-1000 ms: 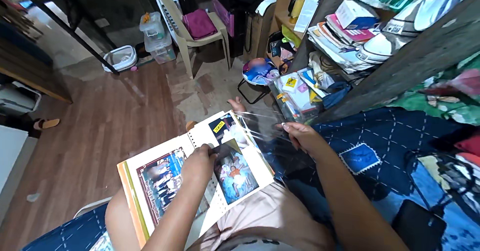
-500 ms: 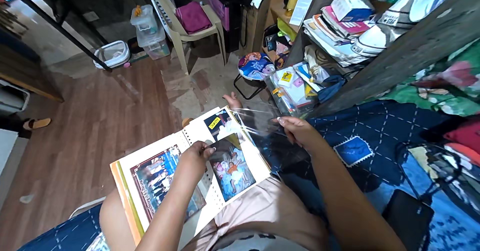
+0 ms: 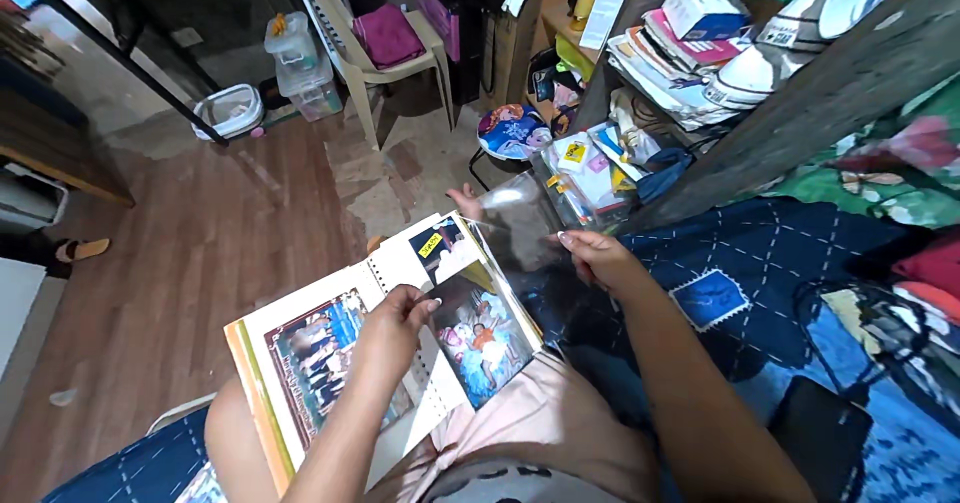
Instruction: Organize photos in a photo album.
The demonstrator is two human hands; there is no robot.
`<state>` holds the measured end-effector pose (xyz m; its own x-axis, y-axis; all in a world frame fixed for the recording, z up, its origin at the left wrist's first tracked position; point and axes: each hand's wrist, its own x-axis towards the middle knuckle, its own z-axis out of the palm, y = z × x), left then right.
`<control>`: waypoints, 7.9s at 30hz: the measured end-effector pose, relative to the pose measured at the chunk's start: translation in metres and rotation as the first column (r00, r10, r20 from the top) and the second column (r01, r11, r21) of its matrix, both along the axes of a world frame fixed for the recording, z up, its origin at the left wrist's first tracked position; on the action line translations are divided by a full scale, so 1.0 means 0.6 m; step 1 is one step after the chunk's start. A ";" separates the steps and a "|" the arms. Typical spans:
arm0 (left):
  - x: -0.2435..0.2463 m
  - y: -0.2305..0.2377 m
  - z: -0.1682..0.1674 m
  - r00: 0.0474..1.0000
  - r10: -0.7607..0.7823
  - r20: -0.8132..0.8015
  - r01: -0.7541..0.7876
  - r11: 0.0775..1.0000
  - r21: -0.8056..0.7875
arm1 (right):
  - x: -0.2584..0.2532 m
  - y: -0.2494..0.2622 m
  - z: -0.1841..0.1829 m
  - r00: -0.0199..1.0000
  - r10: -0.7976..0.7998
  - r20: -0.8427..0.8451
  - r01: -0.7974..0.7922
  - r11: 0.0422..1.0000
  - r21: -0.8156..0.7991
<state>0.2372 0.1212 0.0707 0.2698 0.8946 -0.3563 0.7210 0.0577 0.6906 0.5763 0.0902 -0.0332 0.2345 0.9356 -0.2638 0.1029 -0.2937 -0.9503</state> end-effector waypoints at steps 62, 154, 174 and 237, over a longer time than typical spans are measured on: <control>0.028 0.026 -0.062 0.951 -0.037 -0.307 0.036 0.999 -0.009 | 0.004 -0.004 -0.003 0.999 -0.029 -0.046 0.028 0.999 -0.024; 0.016 -0.030 -0.041 0.934 -0.234 -0.269 0.283 0.945 0.162 | -0.103 -0.040 0.143 0.958 0.271 0.091 -0.272 0.962 -0.008; -0.076 0.002 -0.014 0.977 0.018 -0.214 0.024 0.982 0.189 | -0.337 0.011 0.107 0.487 0.793 0.367 -0.636 0.609 -0.474; -0.256 -0.143 -0.097 0.810 0.529 -0.253 -0.287 0.733 0.616 | -0.246 0.007 0.005 0.769 0.109 0.630 -0.116 0.993 -0.031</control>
<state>0.0835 0.0352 0.0124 -0.2203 0.9509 0.2174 0.9206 0.1291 0.3685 0.4285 0.0943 -0.0302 0.2380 0.9675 -0.0857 0.7110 -0.2337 -0.6632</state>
